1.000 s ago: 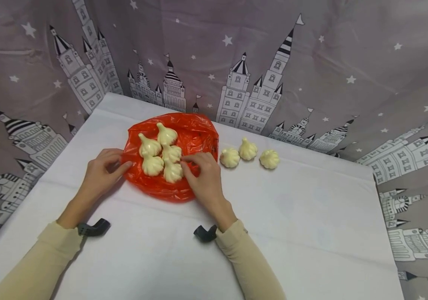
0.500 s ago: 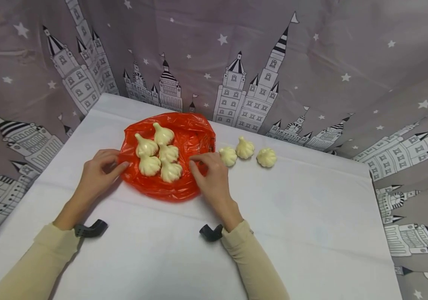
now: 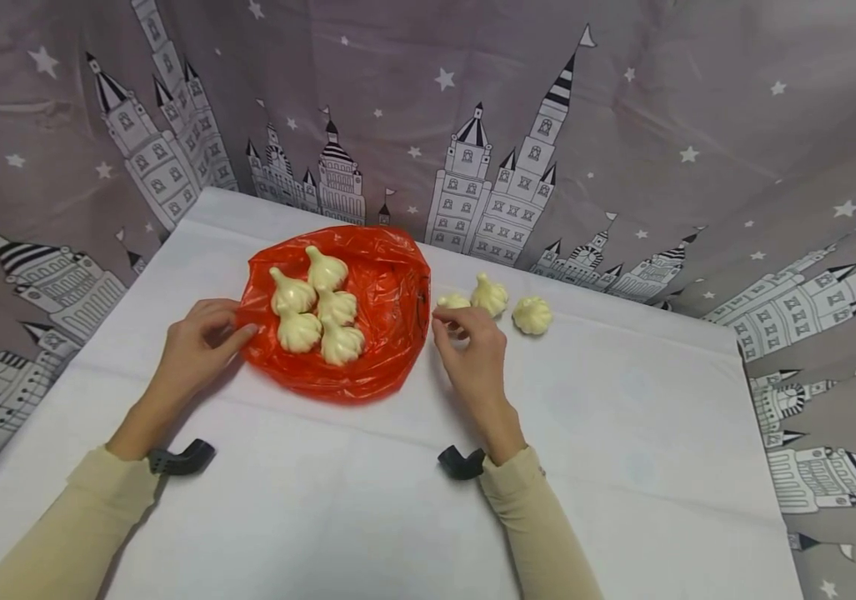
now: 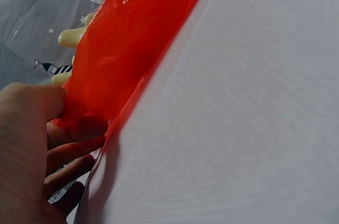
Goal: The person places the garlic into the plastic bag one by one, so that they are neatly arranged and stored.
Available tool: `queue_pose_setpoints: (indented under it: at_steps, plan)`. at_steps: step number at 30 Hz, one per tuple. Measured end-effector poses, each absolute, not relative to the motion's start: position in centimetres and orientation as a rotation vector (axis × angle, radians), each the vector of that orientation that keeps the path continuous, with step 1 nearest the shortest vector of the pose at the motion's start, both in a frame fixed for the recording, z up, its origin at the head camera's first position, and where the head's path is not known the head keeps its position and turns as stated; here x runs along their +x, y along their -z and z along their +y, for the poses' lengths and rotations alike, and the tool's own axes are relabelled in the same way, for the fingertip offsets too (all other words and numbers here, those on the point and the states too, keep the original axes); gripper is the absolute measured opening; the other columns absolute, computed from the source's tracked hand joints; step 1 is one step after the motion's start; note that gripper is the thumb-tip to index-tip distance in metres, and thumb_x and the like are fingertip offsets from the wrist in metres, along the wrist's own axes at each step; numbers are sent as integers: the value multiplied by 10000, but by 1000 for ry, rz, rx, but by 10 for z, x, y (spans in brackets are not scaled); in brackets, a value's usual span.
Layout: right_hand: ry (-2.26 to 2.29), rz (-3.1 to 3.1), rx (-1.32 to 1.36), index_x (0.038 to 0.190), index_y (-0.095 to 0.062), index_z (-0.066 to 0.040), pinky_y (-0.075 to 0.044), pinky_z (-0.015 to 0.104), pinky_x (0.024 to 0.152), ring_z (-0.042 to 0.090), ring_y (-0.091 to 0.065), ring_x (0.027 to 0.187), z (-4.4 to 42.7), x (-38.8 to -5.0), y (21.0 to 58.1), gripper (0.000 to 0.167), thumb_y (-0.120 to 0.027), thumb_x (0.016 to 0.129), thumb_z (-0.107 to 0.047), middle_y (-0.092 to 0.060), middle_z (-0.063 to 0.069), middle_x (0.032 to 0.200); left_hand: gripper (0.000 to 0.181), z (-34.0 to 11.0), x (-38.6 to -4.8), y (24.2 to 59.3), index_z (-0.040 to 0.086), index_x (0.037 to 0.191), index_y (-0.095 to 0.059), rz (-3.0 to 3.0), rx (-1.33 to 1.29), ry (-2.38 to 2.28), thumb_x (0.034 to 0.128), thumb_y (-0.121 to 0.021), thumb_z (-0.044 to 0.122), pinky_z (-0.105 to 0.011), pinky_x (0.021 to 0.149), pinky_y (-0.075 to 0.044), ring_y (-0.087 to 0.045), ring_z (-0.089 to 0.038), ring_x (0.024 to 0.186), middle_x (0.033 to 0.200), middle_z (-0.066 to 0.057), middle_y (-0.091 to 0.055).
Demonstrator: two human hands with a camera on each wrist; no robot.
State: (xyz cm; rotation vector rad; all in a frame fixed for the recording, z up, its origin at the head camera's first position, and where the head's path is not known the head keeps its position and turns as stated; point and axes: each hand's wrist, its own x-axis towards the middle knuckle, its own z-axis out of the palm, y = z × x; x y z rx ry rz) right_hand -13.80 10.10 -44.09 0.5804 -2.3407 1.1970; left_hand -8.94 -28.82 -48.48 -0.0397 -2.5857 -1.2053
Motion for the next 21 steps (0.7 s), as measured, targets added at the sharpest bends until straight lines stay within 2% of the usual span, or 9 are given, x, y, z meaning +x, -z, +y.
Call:
queue_pose_setpoints:
  at_steps: [8, 16, 21]
  plan:
    - [-1130, -2314, 449, 1033, -815, -53, -561, 372, 685, 272, -724, 830, 135, -144, 440, 104, -782, 939, -86, -792, 104, 929, 198, -289, -89, 485, 22, 842, -695, -2577, -53, 1213, 973, -759, 157, 25, 938, -325, -589, -333, 1235, 1225, -186, -708]
    - [-1133, -2287, 269, 1055, -816, -49, -557, 239, 704, 218, -710, 811, 165, -154, 433, 138, -763, 930, -26, -783, 130, 943, 190, -287, -89, 484, 18, 845, -700, -2574, -44, 1234, 971, -760, 146, 33, 932, -327, -590, -331, 1230, 1224, -183, -707]
    - [-1155, -2301, 191, 1098, -808, -49, -549, 203, 733, 228, -709, 824, 180, -160, 433, 207, -759, 912, 27, -782, 138, 996, 187, -289, -89, 485, 18, 847, -701, -2584, -34, 1219, 971, -758, 147, 21, 931, -326, -590, -324, 1233, 1224, -180, -710]
